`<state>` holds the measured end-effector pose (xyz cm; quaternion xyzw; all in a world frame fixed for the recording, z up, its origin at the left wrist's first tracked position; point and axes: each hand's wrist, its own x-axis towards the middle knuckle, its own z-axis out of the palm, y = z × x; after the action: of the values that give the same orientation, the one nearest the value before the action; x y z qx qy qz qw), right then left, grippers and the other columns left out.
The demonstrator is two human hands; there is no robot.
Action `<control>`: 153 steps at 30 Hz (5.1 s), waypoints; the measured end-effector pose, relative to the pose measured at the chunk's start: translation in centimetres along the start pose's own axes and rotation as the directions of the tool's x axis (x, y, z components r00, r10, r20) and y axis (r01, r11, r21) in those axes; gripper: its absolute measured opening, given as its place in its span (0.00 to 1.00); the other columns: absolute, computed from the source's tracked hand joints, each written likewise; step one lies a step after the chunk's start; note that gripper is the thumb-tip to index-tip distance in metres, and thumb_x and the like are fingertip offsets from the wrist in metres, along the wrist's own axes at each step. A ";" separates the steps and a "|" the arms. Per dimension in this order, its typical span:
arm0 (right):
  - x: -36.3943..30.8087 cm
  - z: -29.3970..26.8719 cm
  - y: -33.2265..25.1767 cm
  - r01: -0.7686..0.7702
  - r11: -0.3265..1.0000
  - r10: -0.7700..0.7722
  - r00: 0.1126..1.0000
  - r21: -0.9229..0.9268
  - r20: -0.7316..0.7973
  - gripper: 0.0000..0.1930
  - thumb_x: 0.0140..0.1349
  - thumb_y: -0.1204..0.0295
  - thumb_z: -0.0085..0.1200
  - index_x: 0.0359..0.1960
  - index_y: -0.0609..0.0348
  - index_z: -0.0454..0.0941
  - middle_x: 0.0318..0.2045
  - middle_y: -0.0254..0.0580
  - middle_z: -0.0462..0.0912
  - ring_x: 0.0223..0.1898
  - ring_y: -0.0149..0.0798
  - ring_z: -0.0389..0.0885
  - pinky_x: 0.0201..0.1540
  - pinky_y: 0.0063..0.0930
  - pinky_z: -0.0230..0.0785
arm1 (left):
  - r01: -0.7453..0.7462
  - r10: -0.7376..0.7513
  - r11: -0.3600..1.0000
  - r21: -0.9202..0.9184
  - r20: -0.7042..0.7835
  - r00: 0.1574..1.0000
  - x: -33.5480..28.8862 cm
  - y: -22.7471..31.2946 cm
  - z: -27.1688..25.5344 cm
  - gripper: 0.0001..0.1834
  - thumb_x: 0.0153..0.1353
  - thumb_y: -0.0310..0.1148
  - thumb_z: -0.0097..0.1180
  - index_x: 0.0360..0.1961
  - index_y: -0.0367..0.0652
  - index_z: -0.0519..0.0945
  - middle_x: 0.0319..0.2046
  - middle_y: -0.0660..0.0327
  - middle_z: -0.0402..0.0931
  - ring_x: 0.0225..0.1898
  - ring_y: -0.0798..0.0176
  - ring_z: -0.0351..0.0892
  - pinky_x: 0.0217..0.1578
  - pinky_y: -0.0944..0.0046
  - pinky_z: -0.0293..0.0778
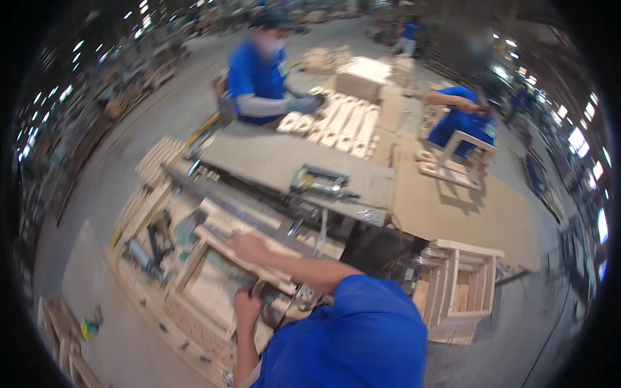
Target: The person assembles wooden frames by placing pieces into a jig, hammering them into alignment, and using a nail gun to fasten joints. Completed frames are removed and stacked, and the process repeats with new pieces.
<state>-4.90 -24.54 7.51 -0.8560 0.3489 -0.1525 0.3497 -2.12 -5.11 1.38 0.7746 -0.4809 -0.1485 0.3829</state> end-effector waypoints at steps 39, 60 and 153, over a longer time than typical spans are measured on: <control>-4.1 -20.5 9.2 -0.181 0.968 0.164 0.981 -0.173 -0.104 0.28 0.61 0.64 0.61 0.58 0.68 0.68 0.42 0.70 0.85 0.46 0.70 0.86 0.48 0.58 0.78 | 0.254 -0.251 0.966 -0.050 0.060 0.966 -1.8 -1.5 -1.6 0.19 0.64 0.41 0.69 0.46 0.35 0.86 0.41 0.49 0.83 0.46 0.45 0.83 0.52 0.49 0.78; -14.7 -6.5 0.3 -0.279 0.954 0.231 0.916 0.106 0.329 0.21 0.75 0.67 0.56 0.62 0.70 0.72 0.48 0.61 0.87 0.51 0.56 0.87 0.57 0.45 0.76 | 0.578 -0.306 0.614 -0.538 0.512 0.802 -2.7 5.0 3.8 0.24 0.74 0.51 0.62 0.42 0.35 0.86 0.25 0.57 0.81 0.27 0.61 0.79 0.32 0.57 0.75; -3.4 8.3 -16.2 0.509 0.849 -0.207 0.071 0.143 0.976 0.28 0.65 0.69 0.71 0.64 0.57 0.73 0.51 0.58 0.87 0.55 0.60 0.86 0.57 0.45 0.77 | 0.070 -0.824 -0.255 -0.964 0.255 0.506 -5.8 -0.4 -1.8 0.03 0.71 0.20 0.54 0.40 0.34 0.81 0.29 0.59 0.82 0.27 0.66 0.82 0.24 0.64 0.77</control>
<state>4.86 -9.78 12.99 -0.8430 -0.1641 0.3881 0.3344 -3.62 0.85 1.49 0.4010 0.2650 -0.3480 0.8049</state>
